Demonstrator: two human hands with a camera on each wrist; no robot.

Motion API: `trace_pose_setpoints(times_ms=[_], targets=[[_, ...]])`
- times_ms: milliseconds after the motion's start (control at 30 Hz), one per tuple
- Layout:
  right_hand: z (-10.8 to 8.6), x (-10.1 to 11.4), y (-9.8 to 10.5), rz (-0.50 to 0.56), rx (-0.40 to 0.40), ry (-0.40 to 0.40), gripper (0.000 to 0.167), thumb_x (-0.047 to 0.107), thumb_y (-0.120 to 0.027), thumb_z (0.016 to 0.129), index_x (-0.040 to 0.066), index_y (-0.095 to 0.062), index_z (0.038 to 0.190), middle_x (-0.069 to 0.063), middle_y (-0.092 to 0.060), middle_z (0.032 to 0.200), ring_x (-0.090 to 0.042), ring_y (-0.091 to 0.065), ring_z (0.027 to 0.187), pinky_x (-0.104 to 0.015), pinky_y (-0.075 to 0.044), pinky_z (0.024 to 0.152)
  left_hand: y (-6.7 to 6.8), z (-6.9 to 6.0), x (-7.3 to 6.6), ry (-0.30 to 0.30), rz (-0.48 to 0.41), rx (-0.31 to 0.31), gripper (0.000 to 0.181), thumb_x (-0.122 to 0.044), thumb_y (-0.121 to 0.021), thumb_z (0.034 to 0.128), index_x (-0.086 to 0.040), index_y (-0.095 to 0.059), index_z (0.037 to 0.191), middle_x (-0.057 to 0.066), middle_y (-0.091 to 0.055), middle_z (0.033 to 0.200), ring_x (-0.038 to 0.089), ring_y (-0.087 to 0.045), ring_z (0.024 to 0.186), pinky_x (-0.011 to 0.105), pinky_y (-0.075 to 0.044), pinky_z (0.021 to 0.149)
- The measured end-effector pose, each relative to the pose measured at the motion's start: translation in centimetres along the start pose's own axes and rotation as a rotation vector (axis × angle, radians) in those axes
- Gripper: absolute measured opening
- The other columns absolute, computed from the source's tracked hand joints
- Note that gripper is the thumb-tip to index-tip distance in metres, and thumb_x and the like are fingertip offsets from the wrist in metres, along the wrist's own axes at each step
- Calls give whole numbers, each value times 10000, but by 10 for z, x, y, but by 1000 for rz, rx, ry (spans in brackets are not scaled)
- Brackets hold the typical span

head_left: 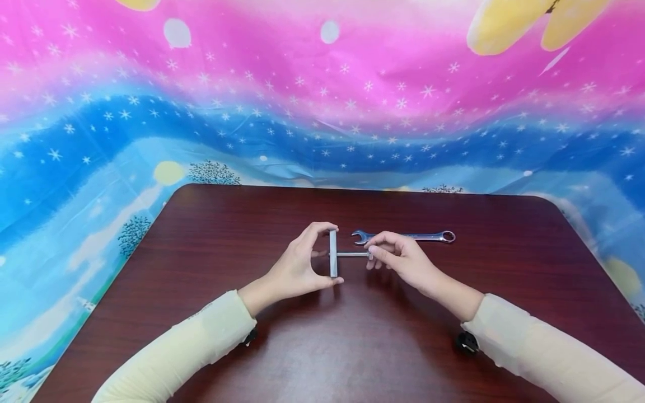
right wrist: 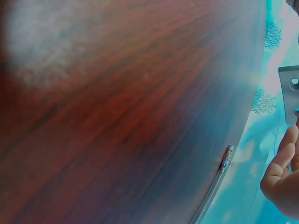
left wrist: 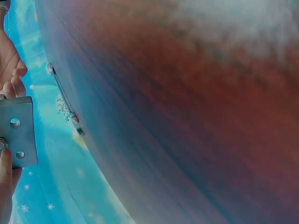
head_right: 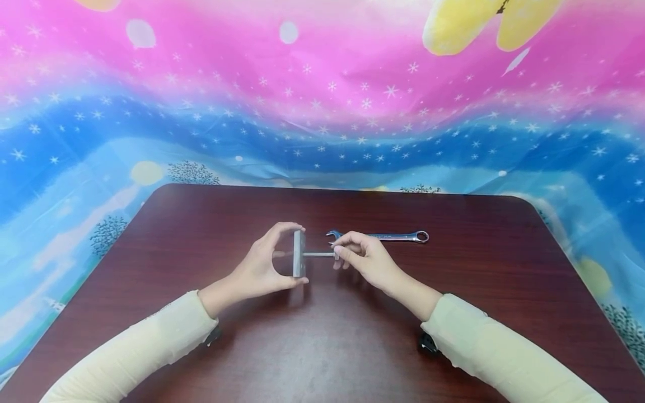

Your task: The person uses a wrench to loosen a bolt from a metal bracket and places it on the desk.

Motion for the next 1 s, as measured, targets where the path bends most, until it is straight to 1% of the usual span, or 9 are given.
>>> trace_pose_setpoints(times_ms=[133, 233, 367, 467, 567, 667, 767, 900, 1000], targets=[[1, 1, 0, -19, -13, 3, 177, 169, -567, 1015, 42, -660, 1094, -115, -727, 803, -331, -643, 782, -350, -557, 644, 0, 0, 0, 1, -4, -3, 900, -204, -924, 670, -135, -393, 1394, 44, -506, 1362, 152, -524, 1266, 274, -584, 870], [2, 0, -1, 3, -19, 12, 168, 139, -582, 1003, 14, -652, 1092, -94, -724, 798, -284, -663, 777, -334, -566, 668, 0, -1, 0, -4, 0, -5, 901, -205, -925, 669, -131, -395, 1394, 31, -505, 1360, 148, -523, 1262, 277, -586, 866], [2, -1, -2, -7, -26, 97, 235, 23, -660, 927, -43, -611, 1146, -171, -697, 922, -172, -653, 797, -275, -558, 720, 0, -1, 1, -8, -1, -12, 894, -193, -925, 665, -137, -399, 1386, 36, -508, 1353, 152, -525, 1256, 280, -586, 867], [2, -1, -2, -48, -14, 133, 322, -10, -695, 885, -42, -596, 1189, -203, -655, 1042, -129, -618, 819, -239, -527, 704, 0, -2, 1, -5, -2, -19, 892, -187, -925, 662, -142, -402, 1382, 31, -510, 1348, 153, -527, 1254, 285, -586, 869], [0, 0, -1, -40, 25, 81, 301, 32, -675, 915, -26, -602, 1202, -203, -667, 1036, -180, -643, 834, -276, -549, 718, 0, -2, 0, -3, 4, -18, 895, -196, -927, 661, -144, -402, 1384, 10, -507, 1346, 146, -524, 1252, 275, -583, 874], [-1, 1, 0, -18, 51, 18, 252, 94, -627, 968, -11, -610, 1195, -184, -706, 952, -279, -661, 834, -336, -569, 741, 1, -2, -1, -6, 7, -13, 898, -205, -928, 662, -146, -400, 1385, 12, -507, 1347, 146, -523, 1251, 273, -581, 880], [-1, 2, 0, -24, 53, -12, 219, 143, -586, 1001, 17, -627, 1175, -149, -718, 866, -342, -647, 809, -357, -559, 691, 1, -2, -2, -6, 11, -9, 898, -211, -927, 666, -155, -394, 1386, 28, -510, 1351, 145, -524, 1248, 279, -581, 883], [0, 4, 0, -29, 36, -3, 184, 147, -588, 1000, 47, -648, 1143, -167, -712, 875, -328, -651, 813, -341, -555, 678, 1, -2, -2, -5, 11, -11, 898, -212, -926, 667, -153, -393, 1387, 25, -510, 1350, 144, -526, 1250, 289, -584, 881], [0, 6, 0, -57, 28, 45, 211, 74, -639, 955, 31, -642, 1161, -199, -689, 992, -248, -643, 826, -311, -550, 714, 1, -1, -1, -6, 10, -15, 899, -208, -926, 664, -135, -398, 1388, 16, -510, 1346, 151, -529, 1248, 314, -590, 875]])
Point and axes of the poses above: each hand's wrist, its own z-axis towards the middle knuckle, its own y-axis out of the back of the hand, x = y × z, the point moved 1 cm from there along z, towards the middle knuckle
